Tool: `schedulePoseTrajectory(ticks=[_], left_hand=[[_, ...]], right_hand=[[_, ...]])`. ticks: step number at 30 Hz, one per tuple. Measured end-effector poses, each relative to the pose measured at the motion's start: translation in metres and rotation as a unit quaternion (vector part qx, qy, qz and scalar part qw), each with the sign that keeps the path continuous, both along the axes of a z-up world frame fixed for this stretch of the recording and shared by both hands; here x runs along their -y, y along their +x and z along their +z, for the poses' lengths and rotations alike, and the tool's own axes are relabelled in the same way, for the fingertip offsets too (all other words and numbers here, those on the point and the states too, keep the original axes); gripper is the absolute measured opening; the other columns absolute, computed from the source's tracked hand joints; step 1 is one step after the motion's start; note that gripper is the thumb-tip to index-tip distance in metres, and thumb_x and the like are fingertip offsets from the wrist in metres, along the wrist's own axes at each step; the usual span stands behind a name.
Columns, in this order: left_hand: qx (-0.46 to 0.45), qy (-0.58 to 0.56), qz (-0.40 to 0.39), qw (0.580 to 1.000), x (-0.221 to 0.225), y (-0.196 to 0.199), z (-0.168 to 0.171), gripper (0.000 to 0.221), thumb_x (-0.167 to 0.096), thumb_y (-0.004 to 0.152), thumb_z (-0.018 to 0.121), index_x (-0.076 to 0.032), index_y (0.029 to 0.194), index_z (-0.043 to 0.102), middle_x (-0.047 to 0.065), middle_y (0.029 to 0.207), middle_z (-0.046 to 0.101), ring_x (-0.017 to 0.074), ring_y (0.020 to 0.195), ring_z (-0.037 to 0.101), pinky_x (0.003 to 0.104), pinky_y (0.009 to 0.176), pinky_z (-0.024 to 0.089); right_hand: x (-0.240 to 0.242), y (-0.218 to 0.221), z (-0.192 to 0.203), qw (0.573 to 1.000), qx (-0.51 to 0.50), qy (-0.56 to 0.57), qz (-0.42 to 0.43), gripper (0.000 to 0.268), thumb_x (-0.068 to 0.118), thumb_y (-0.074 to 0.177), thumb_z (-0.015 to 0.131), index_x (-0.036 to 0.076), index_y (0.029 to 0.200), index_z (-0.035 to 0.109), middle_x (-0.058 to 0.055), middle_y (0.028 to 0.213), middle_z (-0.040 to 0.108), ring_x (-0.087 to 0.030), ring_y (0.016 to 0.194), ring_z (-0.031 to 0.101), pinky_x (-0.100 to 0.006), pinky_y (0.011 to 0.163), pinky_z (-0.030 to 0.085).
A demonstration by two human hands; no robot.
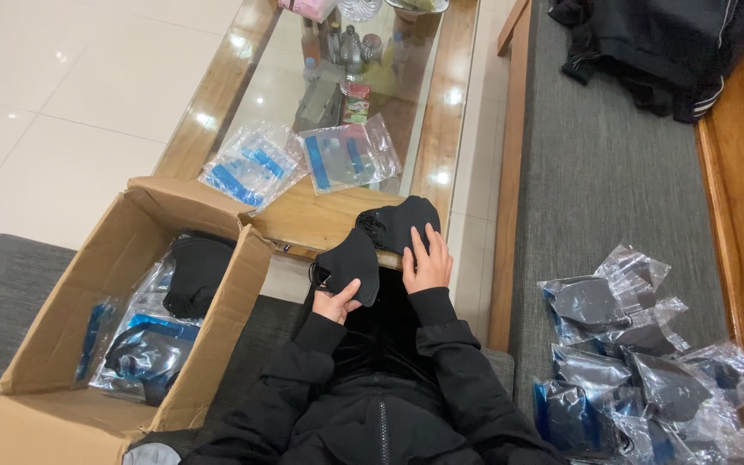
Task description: Inspecting and packaging black face masks into plastic bags
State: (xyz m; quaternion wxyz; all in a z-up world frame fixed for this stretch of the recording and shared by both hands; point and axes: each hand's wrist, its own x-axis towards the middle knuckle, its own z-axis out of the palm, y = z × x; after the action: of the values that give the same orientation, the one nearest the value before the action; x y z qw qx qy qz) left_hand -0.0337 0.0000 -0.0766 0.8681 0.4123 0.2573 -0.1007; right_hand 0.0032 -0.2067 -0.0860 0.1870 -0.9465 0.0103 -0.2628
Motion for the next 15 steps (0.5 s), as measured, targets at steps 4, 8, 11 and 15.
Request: schedulePoseTrajectory(ticks=[4,8,11,15], left_hand=[[0.0,-0.009,0.006,1.0,0.002,-0.004,0.016,0.033,0.001,0.078,0.088,-0.006,0.106,0.071,0.017,0.099,0.077,0.0405,0.074,0.075,0.046,0.062,0.068],[0.003,-0.002,0.005,1.0,0.004,-0.003,0.028,0.037,0.0,0.078,0.089,-0.005,0.11,0.071,0.018,0.103,0.077,0.039,0.081,0.076,0.048,0.067,0.068],[0.014,-0.003,-0.005,1.0,0.005,-0.003,0.018,0.034,-0.001,0.078,0.09,-0.002,0.108,0.072,0.02,0.101,0.077,0.0398,0.082,0.076,0.05,0.067,0.067],[0.035,0.007,-0.024,0.999,0.003,-0.005,0.019,0.032,-0.002,0.077,0.091,-0.001,0.104,0.075,0.021,0.097,0.078,0.038,0.081,0.076,0.049,0.067,0.066]], right_hand=[[-0.001,-0.005,0.014,1.0,-0.001,-0.002,0.008,0.043,0.036,0.104,0.053,0.024,0.144,0.059,-0.01,0.149,0.051,-0.035,0.138,0.048,-0.048,0.099,0.045],[-0.017,-0.01,0.043,0.995,0.071,0.044,0.057,0.04,0.033,0.102,0.058,0.021,0.14,0.064,-0.01,0.135,0.057,-0.033,0.126,0.054,-0.045,0.099,0.046],[-0.035,-0.023,0.057,0.971,0.03,0.205,0.123,0.042,0.026,0.098,0.068,0.016,0.138,0.065,-0.012,0.114,0.068,-0.032,0.101,0.067,-0.038,0.08,0.055],[-0.052,-0.039,0.05,0.927,-0.079,0.334,0.149,0.054,0.017,0.093,0.071,0.016,0.145,0.058,-0.014,0.092,0.075,-0.031,0.075,0.074,-0.038,0.054,0.061]])
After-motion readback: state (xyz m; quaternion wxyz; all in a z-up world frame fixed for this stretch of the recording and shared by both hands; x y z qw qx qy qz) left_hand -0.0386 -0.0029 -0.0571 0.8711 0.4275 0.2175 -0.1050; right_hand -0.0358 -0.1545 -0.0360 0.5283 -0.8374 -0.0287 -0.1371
